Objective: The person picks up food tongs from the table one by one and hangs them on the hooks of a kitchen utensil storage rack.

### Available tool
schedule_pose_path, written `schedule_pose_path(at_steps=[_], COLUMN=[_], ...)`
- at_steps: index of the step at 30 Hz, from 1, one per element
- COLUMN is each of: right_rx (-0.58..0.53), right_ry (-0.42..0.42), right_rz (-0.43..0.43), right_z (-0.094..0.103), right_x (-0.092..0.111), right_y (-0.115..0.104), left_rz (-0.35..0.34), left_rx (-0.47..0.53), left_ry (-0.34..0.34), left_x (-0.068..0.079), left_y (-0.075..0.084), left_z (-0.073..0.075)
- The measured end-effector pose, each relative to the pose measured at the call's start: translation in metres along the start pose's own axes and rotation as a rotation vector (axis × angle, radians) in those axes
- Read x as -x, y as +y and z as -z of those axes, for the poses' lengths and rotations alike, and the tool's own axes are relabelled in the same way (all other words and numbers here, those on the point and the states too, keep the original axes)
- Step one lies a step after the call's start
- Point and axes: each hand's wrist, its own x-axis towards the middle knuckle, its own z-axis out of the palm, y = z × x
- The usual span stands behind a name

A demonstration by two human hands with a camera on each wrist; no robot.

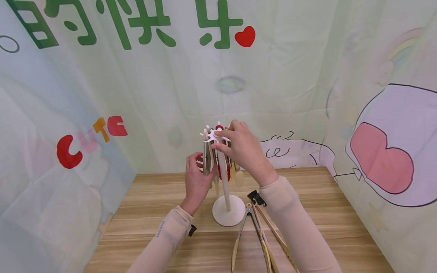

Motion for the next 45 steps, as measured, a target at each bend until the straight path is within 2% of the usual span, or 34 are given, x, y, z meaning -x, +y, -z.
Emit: schedule_pose_path(at_steps=[11,15,18,21,24,27,29,32,36,38,41,45], right_rx=[-0.011,-0.008,-0.005,-0.009,-0.008,-0.006,-0.005,-0.009,-0.009,-0.007,-0.008,-0.005], right_ry=[0.009,0.008,0.007,0.010,0.017,0.014,0.008,0.007,0.008,0.006,0.005,0.010], right_rz=[0.003,0.002,0.003,0.002,0.003,0.004,0.003,-0.003,0.000,0.001,-0.001,0.000], right_z=[0.000,-0.001,-0.001,-0.001,0.000,0.000,-0.001,-0.001,-0.001,-0.002,-0.003,-0.003], right_x=[0.000,0.000,0.001,0.001,0.001,0.001,0.001,0.002,0.002,0.002,0.002,0.002], right_y=[0.001,0.002,0.002,0.001,0.001,0.001,0.001,0.001,0.002,0.002,0.002,0.001], left_rz=[0.003,0.006,-0.018,-0.054,-0.056,0.005,0.064,0.123,0.132,0.138,0.164,0.167], left_rx=[-0.016,0.045,0.159,0.292,0.378,0.412,0.398,0.292,0.081,0.010,-0.013,-0.037], left_ry=[0.013,0.047,0.103,0.136,0.122,0.046,-0.046,-0.266,-0.587,-0.689,-0.764,-0.780], left_x=[0.001,0.006,0.019,0.041,0.064,0.086,0.098,0.116,0.139,0.151,0.162,0.168], left_y=[0.001,0.003,0.004,0.005,0.001,-0.010,-0.019,-0.034,-0.050,-0.054,-0.054,-0.049], left_z=[-0.001,0.003,0.007,0.008,0.003,-0.007,-0.015,-0.025,-0.035,-0.039,-0.044,-0.049])
